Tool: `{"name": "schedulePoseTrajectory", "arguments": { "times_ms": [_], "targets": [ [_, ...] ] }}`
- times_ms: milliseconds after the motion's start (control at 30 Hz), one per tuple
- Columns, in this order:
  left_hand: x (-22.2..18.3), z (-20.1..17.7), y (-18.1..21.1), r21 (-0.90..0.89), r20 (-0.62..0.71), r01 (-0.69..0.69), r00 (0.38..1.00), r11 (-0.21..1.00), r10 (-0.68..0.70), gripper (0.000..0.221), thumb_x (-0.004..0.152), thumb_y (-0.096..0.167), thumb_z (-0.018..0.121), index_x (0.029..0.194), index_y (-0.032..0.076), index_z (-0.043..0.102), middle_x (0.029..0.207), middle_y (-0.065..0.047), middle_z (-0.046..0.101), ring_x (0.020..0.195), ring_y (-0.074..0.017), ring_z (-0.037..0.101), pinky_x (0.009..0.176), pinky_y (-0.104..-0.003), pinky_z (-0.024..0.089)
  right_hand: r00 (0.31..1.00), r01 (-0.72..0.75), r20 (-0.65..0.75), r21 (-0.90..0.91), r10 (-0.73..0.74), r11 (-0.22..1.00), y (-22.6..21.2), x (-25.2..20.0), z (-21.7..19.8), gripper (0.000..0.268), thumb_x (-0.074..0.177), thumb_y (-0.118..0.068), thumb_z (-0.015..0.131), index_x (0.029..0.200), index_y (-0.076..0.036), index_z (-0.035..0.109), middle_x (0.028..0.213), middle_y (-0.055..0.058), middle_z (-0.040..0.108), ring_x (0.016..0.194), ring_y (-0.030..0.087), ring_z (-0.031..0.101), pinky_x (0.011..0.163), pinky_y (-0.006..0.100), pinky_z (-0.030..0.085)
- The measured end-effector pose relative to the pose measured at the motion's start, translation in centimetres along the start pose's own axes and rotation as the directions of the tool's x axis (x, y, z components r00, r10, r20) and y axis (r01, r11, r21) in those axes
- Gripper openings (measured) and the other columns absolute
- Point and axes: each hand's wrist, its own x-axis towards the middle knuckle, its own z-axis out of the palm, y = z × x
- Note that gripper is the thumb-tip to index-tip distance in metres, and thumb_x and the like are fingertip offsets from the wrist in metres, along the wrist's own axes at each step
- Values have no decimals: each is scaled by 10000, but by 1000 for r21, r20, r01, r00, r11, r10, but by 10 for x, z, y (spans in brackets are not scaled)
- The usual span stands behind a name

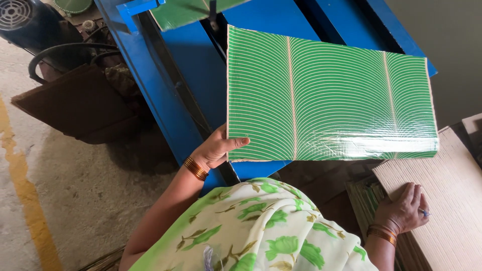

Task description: Inspecting and stacking manufactured leaf-pattern plates in a manufacturing facility.

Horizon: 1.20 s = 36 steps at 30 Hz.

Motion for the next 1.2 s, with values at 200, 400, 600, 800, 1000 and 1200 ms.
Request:
{"name": "schedulePoseTrajectory", "arguments": {
  "times_ms": [200, 400, 600, 800, 1000, 1200],
  "targets": [
    [0, 0, -2, 38, -4, -9, 1000, 999, 9, 581, 818, 172, 850, 1332, 45, 609, 1262, -117, 717, 1218, -223, 635, 1050, -382, 497, 1000, 8, -21, -25, -9, 1000, 5, -3, 9, 439, 911, -93, 729, 1339, -106, 630, 1521, 66, 630, 1433, 239, 514, 1259, 452, 318],
    [0, 4, 2, 41, -8, -9, 1000, 999, 10, 589, 812, 181, 846, 1335, 63, 601, 1265, -107, 713, 1217, -215, 633, 1047, -382, 496, 1000, -1, -25, 3, 1, 1000, 0, -2, 3, 484, 852, -84, 745, 1324, -103, 644, 1499, 78, 643, 1413, 250, 525, 1238, 457, 323],
    [0, -1, -4, 85, 7, -32, 999, 996, 32, 527, 863, 191, 813, 1328, 49, 611, 1271, -116, 710, 1206, -213, 642, 1034, -373, 508, 999, 0, -46, 1, 0, 1000, -3, -2, 1, 448, 873, -63, 726, 1313, -107, 650, 1499, 73, 647, 1411, 246, 532, 1239, 458, 322],
    [-1, 3, -1, 76, 40, -62, 997, 995, 59, 471, 891, 172, 786, 1314, 48, 618, 1255, -123, 713, 1177, -217, 652, 1018, -381, 521, 997, 1, -72, 22, 0, 1000, -1, 1, 1, 395, 912, -67, 685, 1303, -115, 659, 1497, 80, 644, 1409, 253, 532, 1226, 461, 325],
    [-3, -4, -2, 91, 31, -78, 997, 993, 76, 421, 912, 152, 768, 1295, 43, 634, 1246, -134, 717, 1154, -221, 660, 997, -380, 536, 998, -1, -65, 43, 4, 999, -5, -1, -2, 378, 919, -70, 678, 1294, -112, 659, 1498, 86, 642, 1410, 267, 531, 1219, 467, 323],
    [-4, -6, 19, 35, 34, -152, 988, 988, 151, 334, 956, 132, 740, 1265, 40, 655, 1247, -148, 722, 1149, -255, 681, 993, -427, 577, 999, -26, -17, 66, 27, 997, -11, 3, -16, 482, 849, -70, 698, 1326, -104, 636, 1513, 99, 620, 1464, 289, 518, 1214, 495, 304]
  ]
}}
